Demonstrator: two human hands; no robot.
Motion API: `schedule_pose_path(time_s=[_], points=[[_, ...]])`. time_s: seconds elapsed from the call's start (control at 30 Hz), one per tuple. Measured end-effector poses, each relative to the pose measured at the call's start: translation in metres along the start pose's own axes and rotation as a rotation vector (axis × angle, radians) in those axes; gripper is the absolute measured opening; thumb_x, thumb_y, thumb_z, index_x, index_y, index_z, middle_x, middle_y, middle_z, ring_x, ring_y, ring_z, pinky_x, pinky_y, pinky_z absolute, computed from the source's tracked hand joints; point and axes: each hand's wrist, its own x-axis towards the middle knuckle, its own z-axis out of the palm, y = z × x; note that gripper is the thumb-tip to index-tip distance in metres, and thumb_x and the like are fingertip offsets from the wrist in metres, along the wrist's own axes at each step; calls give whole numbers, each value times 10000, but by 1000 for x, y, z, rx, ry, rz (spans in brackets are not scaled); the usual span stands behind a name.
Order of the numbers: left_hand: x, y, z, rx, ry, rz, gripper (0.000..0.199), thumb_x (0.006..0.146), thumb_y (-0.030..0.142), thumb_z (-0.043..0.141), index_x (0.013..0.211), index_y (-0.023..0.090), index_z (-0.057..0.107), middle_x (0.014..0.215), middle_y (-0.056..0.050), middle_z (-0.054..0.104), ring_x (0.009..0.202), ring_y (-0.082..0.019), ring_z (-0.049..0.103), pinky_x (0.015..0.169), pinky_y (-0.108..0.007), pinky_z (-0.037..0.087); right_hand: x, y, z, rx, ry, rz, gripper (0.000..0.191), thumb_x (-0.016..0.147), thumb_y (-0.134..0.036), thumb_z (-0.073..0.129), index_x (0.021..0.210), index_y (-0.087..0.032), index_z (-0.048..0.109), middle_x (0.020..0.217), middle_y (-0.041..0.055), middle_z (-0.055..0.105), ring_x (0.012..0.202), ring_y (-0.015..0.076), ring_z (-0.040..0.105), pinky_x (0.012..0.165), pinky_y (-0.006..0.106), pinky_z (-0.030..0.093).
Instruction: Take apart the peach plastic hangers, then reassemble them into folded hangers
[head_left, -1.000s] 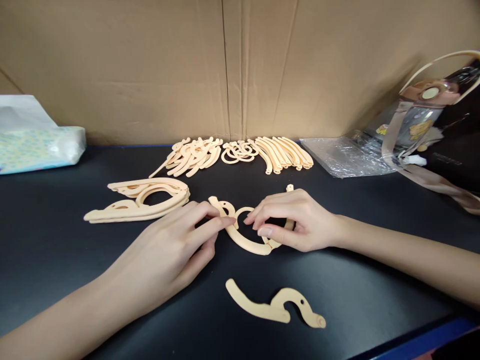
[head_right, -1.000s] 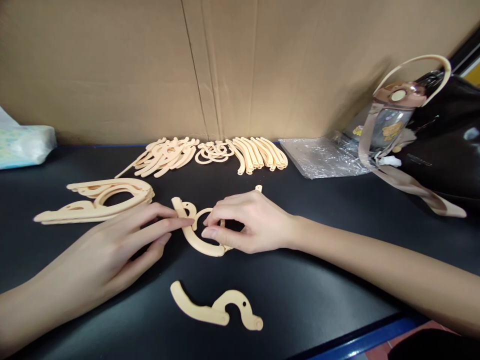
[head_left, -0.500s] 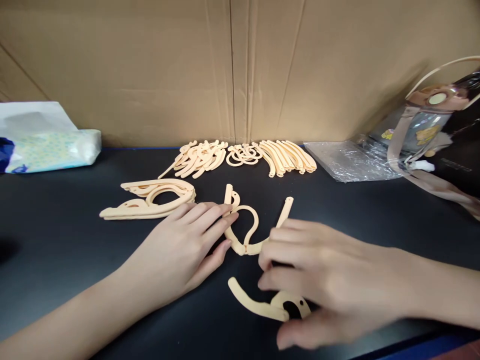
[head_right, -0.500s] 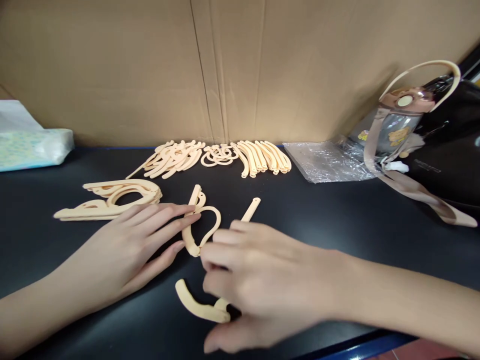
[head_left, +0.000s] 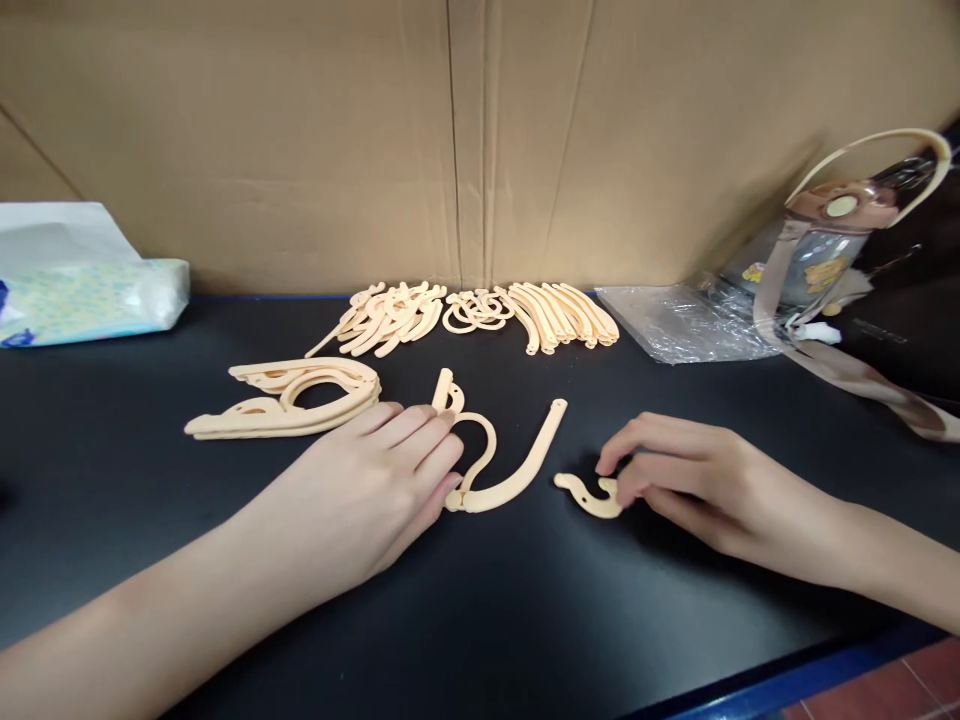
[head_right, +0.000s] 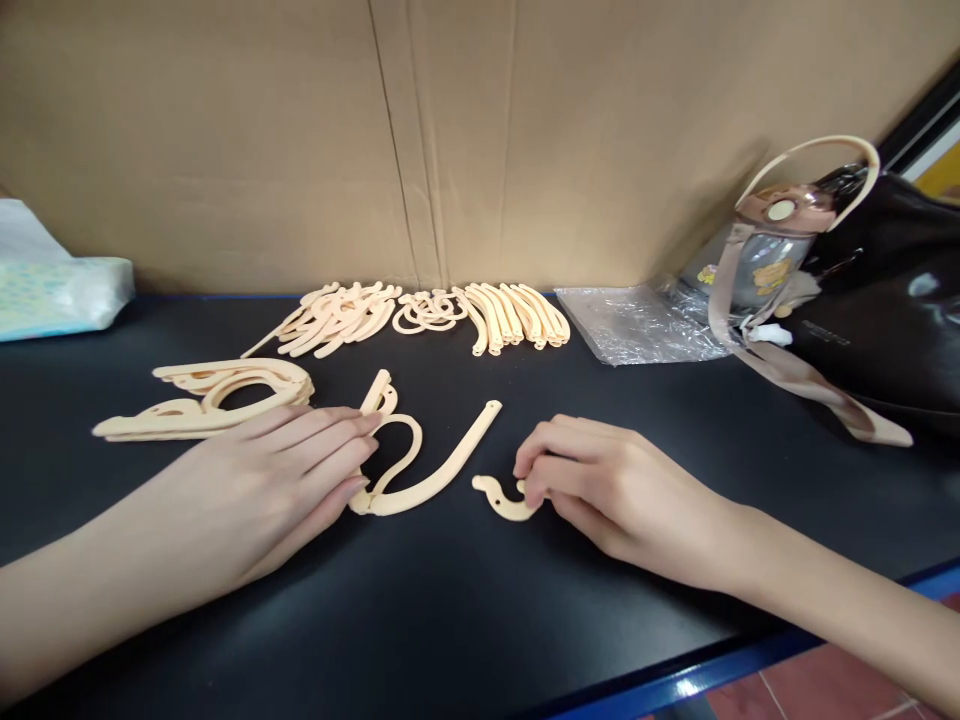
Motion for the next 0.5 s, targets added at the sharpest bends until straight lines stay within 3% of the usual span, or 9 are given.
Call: schedule_pose_path(time_s=[0.1,0.2,0.33,0.5], points=[[5,-1,-1,-13,-12,-62,312,948,107,371,961,100,682,877,-128,716,785,-284,671,649,-390,480,3,-6,1,-91,10,18,116,956,-251,568,1026,-190,637,1051,80,658,887,172,632,762,302,486],[14,-2,0,-48,-38,-203,233,933,108,420,864,131,640,746,-80,663,689,-252,639,619,-365,461,9,-11,8,-218,33,-10,221,937,-381,615,1024,-181,653,1064,90,672,903,205,642,775,342,478],[27,-4,-1,-72,-87,-348,180,928,133,446,854,171,606,690,-45,664,582,-230,609,555,-333,409,23,-9,12,-311,65,-7,163,958,-296,572,928,-166,664,951,74,683,830,198,629,730,343,455],[29,0,-3,-39,-84,-350,240,936,107,398,874,161,623,706,-80,694,582,-272,619,584,-378,407,43,5,-4,-170,65,30,80,844,-162,609,771,-193,615,868,27,672,804,173,601,777,336,447]])
